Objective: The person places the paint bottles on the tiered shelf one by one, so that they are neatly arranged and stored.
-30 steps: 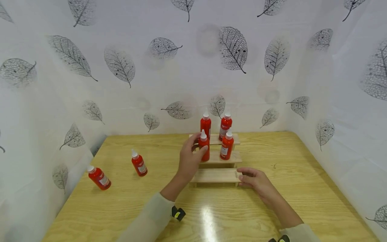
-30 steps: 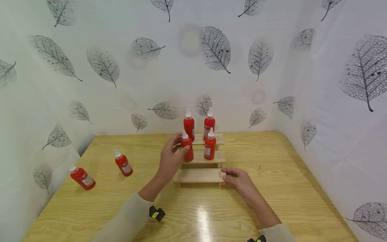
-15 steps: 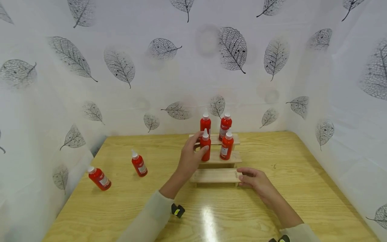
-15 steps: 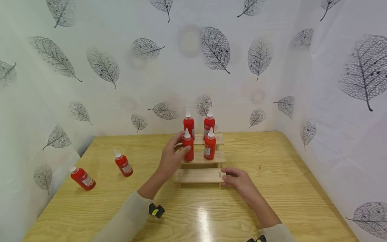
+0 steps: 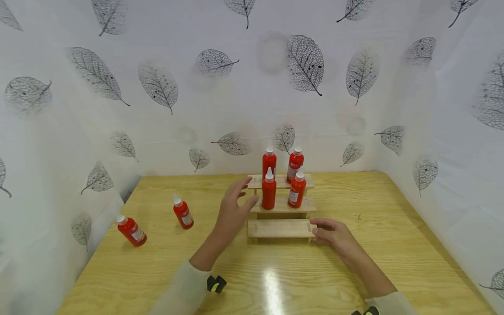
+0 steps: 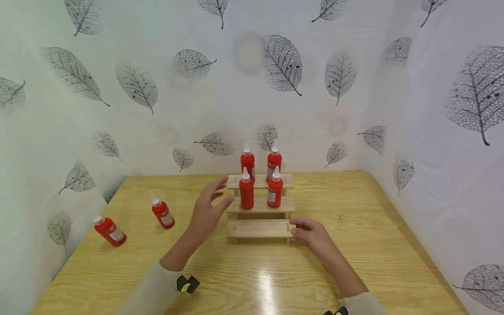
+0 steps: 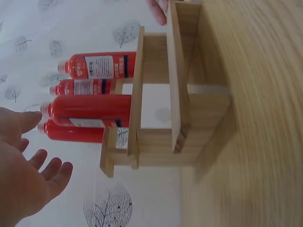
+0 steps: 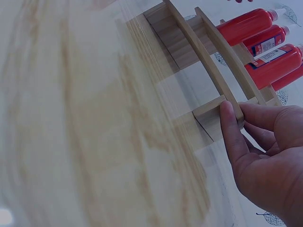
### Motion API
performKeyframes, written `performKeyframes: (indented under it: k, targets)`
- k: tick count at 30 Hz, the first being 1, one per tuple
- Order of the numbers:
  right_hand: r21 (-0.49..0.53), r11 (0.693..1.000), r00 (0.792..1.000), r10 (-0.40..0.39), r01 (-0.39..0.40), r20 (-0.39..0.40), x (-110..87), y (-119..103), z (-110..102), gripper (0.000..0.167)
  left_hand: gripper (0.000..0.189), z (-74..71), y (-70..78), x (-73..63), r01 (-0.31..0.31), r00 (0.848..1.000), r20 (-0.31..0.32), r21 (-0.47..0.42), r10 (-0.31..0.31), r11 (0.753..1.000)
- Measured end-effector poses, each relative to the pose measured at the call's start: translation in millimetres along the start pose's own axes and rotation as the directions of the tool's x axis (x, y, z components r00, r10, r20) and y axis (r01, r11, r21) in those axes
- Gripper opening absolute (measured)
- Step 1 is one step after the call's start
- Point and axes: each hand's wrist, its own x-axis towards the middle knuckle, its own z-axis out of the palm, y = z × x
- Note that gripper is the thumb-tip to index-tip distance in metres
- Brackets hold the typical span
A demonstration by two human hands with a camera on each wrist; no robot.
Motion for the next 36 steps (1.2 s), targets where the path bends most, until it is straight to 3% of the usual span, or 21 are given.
performKeyframes:
  k: [7,13,20,29,32,36]
  targets:
    - [0.003,1.000,1.000,-0.004,0.004,0.007,-2.3,-2,0,0.054,0.049,-33.6,-11.4,-24.5,0.005,0.999,-0.037,0.060,-0.002,0.998]
    - [0.006,1.000,1.000,0.001,-0.001,0.003,-3.3,-4,1,0.054,0.049,-66.8,-17.7,-44.6,0.092,0.991,-0.107,0.071,-0.084,0.993]
    - [-0.001,1.000,1.000,-0.002,0.002,-0.004,-1.0,-1,0,0.053,0.051,-103.5,-32.3,-61.5,0.225,0.960,-0.205,0.162,-0.190,0.961]
    - [0.006,1.000,1.000,0.012,-0.012,-0.008,1.2,2,1,0.051,0.049,-134.7,-59.7,-69.7,0.232,0.920,-0.361,0.191,-0.151,0.954]
    - [0.008,1.000,1.000,0.011,-0.011,-0.009,2.0,2,1,0.051,0.051,-139.3,-67.5,-68.9,0.276,0.913,-0.358,0.192,-0.195,0.942]
    - [0.007,1.000,1.000,0.011,-0.011,-0.013,2.7,2,1,0.050,0.055,-140.8,-74.9,-65.2,0.337,0.910,-0.309,0.158,-0.278,0.928]
